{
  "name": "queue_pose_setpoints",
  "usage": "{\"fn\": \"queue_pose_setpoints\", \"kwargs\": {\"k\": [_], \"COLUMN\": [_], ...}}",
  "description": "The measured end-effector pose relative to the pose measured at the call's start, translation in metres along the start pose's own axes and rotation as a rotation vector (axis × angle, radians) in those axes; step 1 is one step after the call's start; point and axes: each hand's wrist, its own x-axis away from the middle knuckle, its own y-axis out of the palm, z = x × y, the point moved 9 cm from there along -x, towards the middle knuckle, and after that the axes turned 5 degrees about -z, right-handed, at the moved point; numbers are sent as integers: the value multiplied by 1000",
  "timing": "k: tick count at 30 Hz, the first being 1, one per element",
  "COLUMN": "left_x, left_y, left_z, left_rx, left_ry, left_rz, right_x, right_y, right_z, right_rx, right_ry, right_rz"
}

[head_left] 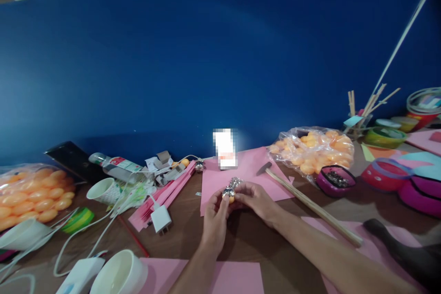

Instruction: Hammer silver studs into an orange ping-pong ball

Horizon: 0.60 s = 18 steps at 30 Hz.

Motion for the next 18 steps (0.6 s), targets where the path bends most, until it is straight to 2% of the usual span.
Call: {"fn": "queue_pose_setpoints", "kwargs": {"k": [7,10,14,18], "left_x": [-2,-2,-1,-2], "left_y": [-2,-3,-3,-1], "left_z": [-2,-3,-2,-1], "left_rx": [14,-9,-40,-19], "left_ry": [12,13,12,13], "left_rz": [-3,9,23,-18], "right_x": [0,0,7,21], "right_y": [0,-3,3,33], "right_z": [2,-3,-25,-62], "right_rx": [81,167,257,494], "right_ry": [-15,-36,-131,-280], "right_rz": [-14,30,93,58]}}
